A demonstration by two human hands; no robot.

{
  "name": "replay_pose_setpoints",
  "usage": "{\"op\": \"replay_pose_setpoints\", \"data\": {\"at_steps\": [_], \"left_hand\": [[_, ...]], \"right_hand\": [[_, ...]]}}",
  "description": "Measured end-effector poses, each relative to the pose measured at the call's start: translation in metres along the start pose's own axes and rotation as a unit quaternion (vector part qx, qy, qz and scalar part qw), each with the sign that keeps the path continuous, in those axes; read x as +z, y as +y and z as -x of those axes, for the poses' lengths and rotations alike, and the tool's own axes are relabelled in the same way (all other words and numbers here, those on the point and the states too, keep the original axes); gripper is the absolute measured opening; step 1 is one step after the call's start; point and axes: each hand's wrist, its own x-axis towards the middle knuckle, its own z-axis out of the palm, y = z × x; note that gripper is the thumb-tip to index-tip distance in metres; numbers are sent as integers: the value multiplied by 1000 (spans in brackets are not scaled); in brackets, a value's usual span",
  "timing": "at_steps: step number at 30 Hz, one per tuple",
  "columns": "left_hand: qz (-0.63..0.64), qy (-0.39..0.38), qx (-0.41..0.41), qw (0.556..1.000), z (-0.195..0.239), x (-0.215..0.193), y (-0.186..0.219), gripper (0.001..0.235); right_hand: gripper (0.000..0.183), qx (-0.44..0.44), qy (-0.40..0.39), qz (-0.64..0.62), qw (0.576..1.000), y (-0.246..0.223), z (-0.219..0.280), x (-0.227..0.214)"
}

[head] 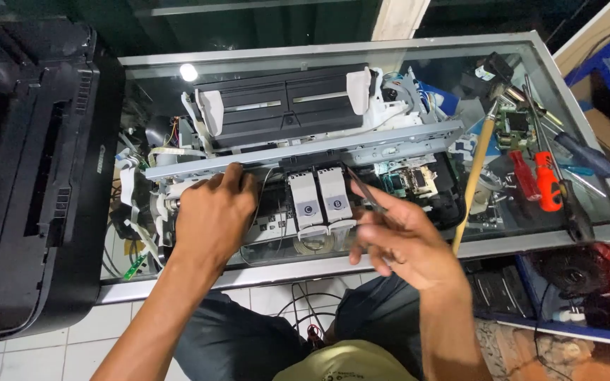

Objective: The person works on a disassembled printer placed on a glass table, connecting ribbon cables and adjusting internal components. They use a screwdriver to secure parts and manipulate wires within the printer's chassis.

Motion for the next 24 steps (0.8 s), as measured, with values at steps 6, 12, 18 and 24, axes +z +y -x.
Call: {"op": "replay_pose_setpoints", "data": {"at_steps": [6, 12, 18, 24], "left_hand": [[6, -39, 1, 999, 1, 7, 0, 15], [22, -77, 13, 997, -1, 10, -2, 22], [30, -121, 14, 992, 0, 23, -3, 26], [2, -90, 38, 995, -7, 1, 1, 21]], "right_hand": [[53, 0, 30, 54, 998, -13, 14, -3], [46, -85, 103, 179, 975, -15, 16, -2], [59, -103, 173, 313, 928, -8, 13, -1], [53, -117, 162, 335, 921, -3, 14, 0]]}}
